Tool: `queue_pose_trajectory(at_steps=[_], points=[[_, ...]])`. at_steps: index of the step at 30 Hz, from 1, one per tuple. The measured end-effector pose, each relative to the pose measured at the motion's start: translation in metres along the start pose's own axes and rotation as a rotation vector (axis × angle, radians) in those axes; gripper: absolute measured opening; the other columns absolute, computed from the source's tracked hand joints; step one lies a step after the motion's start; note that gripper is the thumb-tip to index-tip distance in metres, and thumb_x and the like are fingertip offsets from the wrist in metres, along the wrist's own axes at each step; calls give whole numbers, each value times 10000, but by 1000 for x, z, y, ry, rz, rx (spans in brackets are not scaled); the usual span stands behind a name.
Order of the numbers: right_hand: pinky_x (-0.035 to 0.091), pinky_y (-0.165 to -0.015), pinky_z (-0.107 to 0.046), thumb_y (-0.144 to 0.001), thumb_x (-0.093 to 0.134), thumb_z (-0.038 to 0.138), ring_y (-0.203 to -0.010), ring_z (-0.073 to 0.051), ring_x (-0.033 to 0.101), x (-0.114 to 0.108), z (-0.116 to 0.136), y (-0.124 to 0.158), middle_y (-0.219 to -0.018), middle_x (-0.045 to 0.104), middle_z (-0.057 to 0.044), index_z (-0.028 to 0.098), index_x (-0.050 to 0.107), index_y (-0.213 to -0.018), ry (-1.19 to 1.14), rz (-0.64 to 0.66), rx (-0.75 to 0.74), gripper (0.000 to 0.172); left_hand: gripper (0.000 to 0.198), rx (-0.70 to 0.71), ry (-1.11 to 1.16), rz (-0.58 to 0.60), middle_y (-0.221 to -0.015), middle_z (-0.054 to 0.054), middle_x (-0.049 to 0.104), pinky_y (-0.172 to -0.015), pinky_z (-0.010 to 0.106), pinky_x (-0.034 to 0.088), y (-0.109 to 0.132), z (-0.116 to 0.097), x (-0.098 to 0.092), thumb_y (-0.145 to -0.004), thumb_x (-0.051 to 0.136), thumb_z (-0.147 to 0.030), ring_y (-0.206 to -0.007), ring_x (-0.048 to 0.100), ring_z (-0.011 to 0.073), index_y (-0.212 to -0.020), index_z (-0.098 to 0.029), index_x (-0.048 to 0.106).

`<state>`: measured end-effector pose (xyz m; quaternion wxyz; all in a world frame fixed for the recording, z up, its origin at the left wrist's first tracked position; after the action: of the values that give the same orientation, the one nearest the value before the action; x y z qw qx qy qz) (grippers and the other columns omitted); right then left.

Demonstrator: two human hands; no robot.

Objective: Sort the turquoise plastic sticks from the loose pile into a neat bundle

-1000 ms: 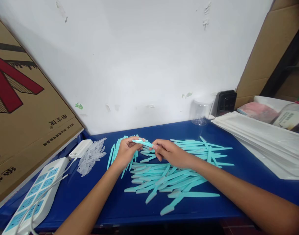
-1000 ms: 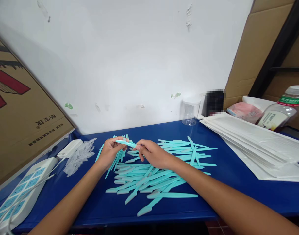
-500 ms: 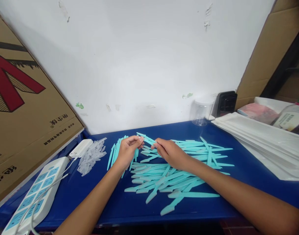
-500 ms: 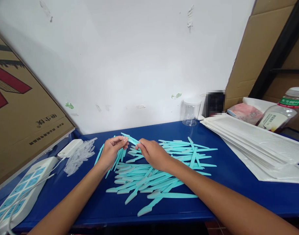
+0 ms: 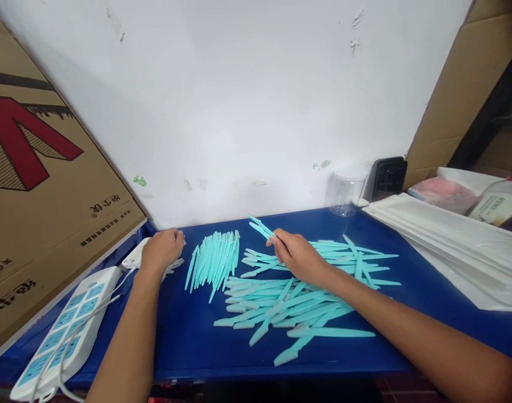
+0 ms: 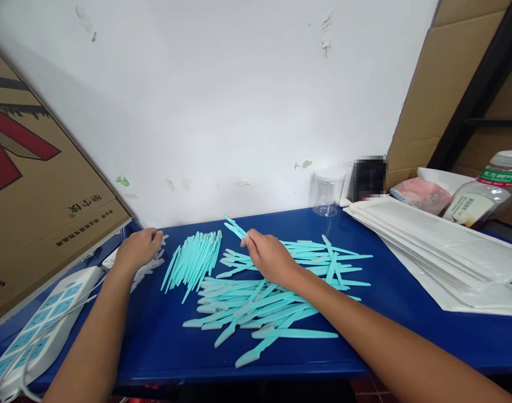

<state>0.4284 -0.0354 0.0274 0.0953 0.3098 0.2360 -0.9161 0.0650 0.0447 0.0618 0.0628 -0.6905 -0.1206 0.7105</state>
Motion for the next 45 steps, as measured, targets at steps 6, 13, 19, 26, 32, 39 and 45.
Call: queue_pose_trajectory(at_steps=[6, 13, 19, 26, 32, 39, 45], points=[[370, -571, -266, -1069, 361, 308, -563, -145, 546, 0, -1, 0, -674, 616, 10, 209, 608, -977, 11, -7, -4, 281, 408, -64, -104, 243, -998, 195, 748, -726, 377, 460, -9, 36, 25, -868, 467, -496, -933, 688, 372, -887, -174, 716], [415, -605, -268, -1071, 371, 369, -623, -147, 583, -1, 2, -1, -703, 662, -7, 187, 625, -933, -172, 1, 29, 341, 465, -71, 25, -37, -892, 175, 740, -626, 320, 394, -2, 17, 11, -857, 529, -575, -821, 662, 329, -963, -167, 725], [435, -556, -252, -1026, 455, 484, -659, -153, 589, -1, 2, -5, -792, 692, -66, 148, 667, -918, -439, 22, 134, 412, 453, 333, 857, -103, -774, 63, 722, -659, 270, 428, 39, -104, -2, -901, 591, -570, -700, 617, 196, -846, -162, 779], [424, -539, -242, -1000, 489, 536, -610, -133, 538, 5, 10, -2, -785, 679, -52, 150, 674, -828, -478, 53, 111, 461, 361, 413, 1280, 74, -736, 37, 642, -597, 264, 432, 90, -184, 6, -925, 624, -495, -651, 564, 157, -890, -186, 806], [327, -551, -256, -1006, 465, 556, -575, -123, 415, 6, 19, 0, -653, 539, 10, 158, 656, -758, -386, 86, 72, 506, 318, 326, 1414, 75, -703, 23, 620, -575, 266, 447, 89, -179, 10, -900, 669, -470, -583, 537, 135, -811, -179, 763], [350, -552, -258, -990, 445, 622, -582, -135, 435, 13, 17, 1, -620, 418, 27, 183, 511, -698, -356, 169, 72, 531, 296, 220, 1542, 142, -644, 26, 674, -554, 270, 491, 89, -176, 7, -874, 706, -454, -567, 601, 152, -810, -169, 750], [459, -573, -269, -970, 452, 657, -608, -146, 502, 19, 12, 2, -686, 430, 17, 191, 509, -730, -352, 204, 71, 527, 331, 195, 1540, 153, -606, 19, 661, -538, 267, 502, 88, -175, 11, -842, 735, -485, -546, 610, 150, -792, -158, 747]])
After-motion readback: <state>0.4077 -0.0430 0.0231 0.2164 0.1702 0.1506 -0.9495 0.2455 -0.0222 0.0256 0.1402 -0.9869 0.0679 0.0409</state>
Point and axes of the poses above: each hand's wrist, its own y-axis away from the middle knuckle, its own x-axis out of the palm, z = x × y, the point moved 4 cm from there along -y, towards the middle knuckle
